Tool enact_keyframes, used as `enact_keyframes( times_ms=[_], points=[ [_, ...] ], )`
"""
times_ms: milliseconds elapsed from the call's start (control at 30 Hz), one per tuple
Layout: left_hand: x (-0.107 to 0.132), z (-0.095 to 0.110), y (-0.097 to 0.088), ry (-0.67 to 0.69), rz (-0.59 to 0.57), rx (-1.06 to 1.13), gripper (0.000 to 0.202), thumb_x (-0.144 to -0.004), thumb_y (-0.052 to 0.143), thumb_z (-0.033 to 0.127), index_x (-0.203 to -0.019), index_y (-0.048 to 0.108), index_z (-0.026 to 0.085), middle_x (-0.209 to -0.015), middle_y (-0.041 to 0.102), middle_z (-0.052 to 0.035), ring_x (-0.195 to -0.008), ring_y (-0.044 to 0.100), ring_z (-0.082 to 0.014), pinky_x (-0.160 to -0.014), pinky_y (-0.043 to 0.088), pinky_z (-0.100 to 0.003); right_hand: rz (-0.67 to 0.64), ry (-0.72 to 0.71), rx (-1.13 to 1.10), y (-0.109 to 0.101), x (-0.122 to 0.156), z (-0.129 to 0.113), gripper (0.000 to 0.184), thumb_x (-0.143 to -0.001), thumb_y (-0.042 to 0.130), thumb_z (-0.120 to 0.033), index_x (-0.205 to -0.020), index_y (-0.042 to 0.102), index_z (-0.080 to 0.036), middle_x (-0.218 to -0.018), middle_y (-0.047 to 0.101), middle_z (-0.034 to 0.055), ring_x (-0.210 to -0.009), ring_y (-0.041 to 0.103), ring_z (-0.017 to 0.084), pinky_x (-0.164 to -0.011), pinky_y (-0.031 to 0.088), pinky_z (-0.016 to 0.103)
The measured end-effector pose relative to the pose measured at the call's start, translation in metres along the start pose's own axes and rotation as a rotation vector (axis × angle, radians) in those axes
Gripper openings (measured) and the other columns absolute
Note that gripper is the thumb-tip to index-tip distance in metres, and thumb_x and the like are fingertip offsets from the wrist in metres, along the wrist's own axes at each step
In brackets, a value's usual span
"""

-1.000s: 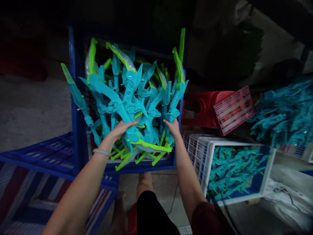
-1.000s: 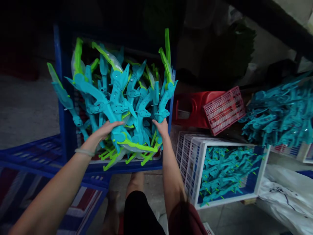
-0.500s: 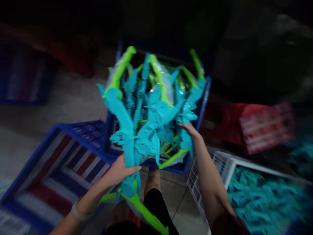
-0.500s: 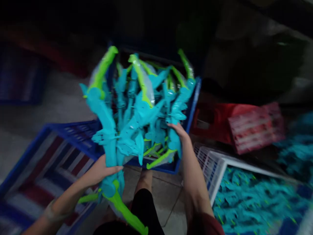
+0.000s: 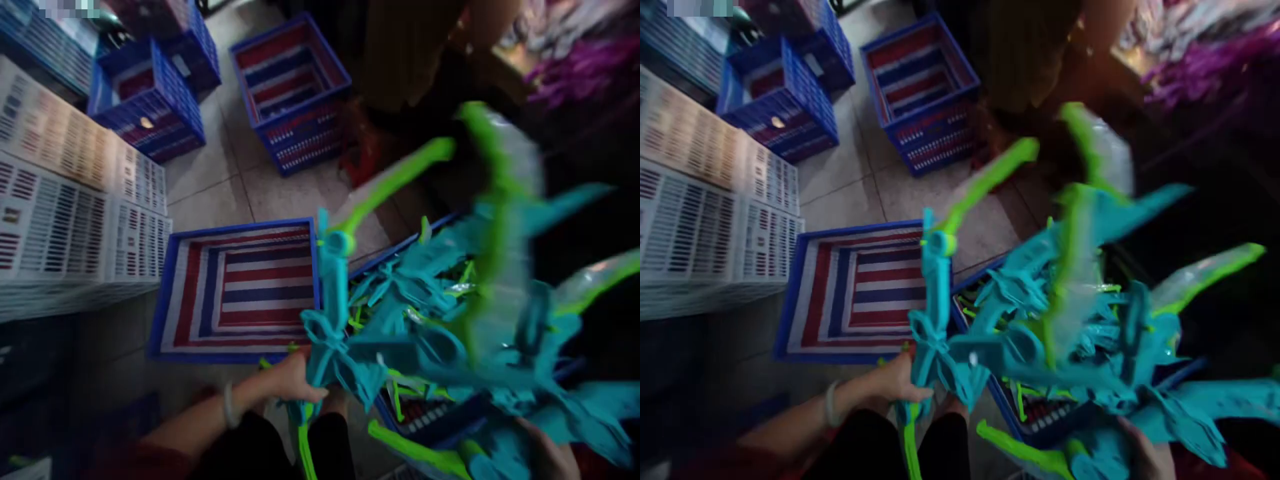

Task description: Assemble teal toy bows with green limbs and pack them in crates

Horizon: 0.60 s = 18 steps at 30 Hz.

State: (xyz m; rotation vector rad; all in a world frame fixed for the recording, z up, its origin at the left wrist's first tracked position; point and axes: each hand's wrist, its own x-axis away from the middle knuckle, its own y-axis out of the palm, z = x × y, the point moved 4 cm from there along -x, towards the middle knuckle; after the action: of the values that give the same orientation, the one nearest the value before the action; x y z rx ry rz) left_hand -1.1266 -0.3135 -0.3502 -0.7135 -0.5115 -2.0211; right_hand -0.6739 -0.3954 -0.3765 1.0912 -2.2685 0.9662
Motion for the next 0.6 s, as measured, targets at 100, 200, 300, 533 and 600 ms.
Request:
enact_keyframes(
  times_ms=[100,200,300,533,600],
  points=[
    [0.054,-0.045,-0.075,0.026,0.286,0.190,0.030,-0.057,0.078,0.036,-0.077,0.065,0.019,-0.066,0.064,0.0031,-0.062,0.054,-0.0130,-0.062,0.046,-0.026,-0.190,0.051,0.049,0.084,0.049,-0.048,0.063,-0.060,0.083,-0.052,-0.115,0.064,-0.029,-0.092,0.071,0.0096,-0.063,0.067,0.026,-0.051,0.053,0.038],
    [0.085,-0.099,-0.138,0.028,0.562,0.391,0.033,-0.062,0.076,0.043,-0.080,0.063,0.019,-0.068,0.064,0.0013,-0.061,0.056,-0.0148,-0.059,0.048,-0.028,-0.532,-0.097,0.346,0.226,0.089,-0.099,0.046,-0.058,0.080,-0.050,-0.090,0.067,-0.020,-0.073,0.070,0.0058,-0.060,0.065,0.024,-0.055,0.053,0.035],
    [0.086,-0.158,-0.183,0.008,0.806,0.579,0.035,-0.066,0.079,0.045,-0.083,0.063,0.019,-0.072,0.066,0.0007,-0.063,0.059,-0.0154,-0.061,0.051,-0.029,-0.904,-0.368,0.499,0.395,0.126,-0.127,0.033,-0.065,0.070,-0.044,-0.084,0.065,-0.018,-0.078,0.072,0.0048,-0.073,0.067,0.021,-0.071,0.056,0.034],
    [0.014,-0.277,-0.257,-0.079,1.186,0.867,0.033,-0.097,0.061,0.039,-0.119,0.062,0.015,-0.116,0.066,-0.0083,-0.099,0.066,-0.0203,-0.086,0.058,-0.041,-1.394,-0.420,0.927,0.692,0.146,-0.057,0.031,-0.056,0.070,-0.026,-0.084,0.068,-0.015,-0.076,0.073,0.0045,-0.071,0.068,0.021,-0.071,0.058,0.035],
    [-0.011,-0.303,-0.277,-0.094,1.236,0.896,0.035,-0.097,0.061,0.039,-0.125,0.060,0.016,-0.123,0.064,-0.0097,-0.106,0.065,-0.0223,-0.090,0.057,-0.044,-1.436,-0.439,1.059,0.748,0.141,-0.027,0.028,-0.056,0.073,-0.022,-0.082,0.069,-0.014,-0.072,0.073,0.0042,-0.068,0.068,0.022,-0.068,0.058,0.035]
  ],
)
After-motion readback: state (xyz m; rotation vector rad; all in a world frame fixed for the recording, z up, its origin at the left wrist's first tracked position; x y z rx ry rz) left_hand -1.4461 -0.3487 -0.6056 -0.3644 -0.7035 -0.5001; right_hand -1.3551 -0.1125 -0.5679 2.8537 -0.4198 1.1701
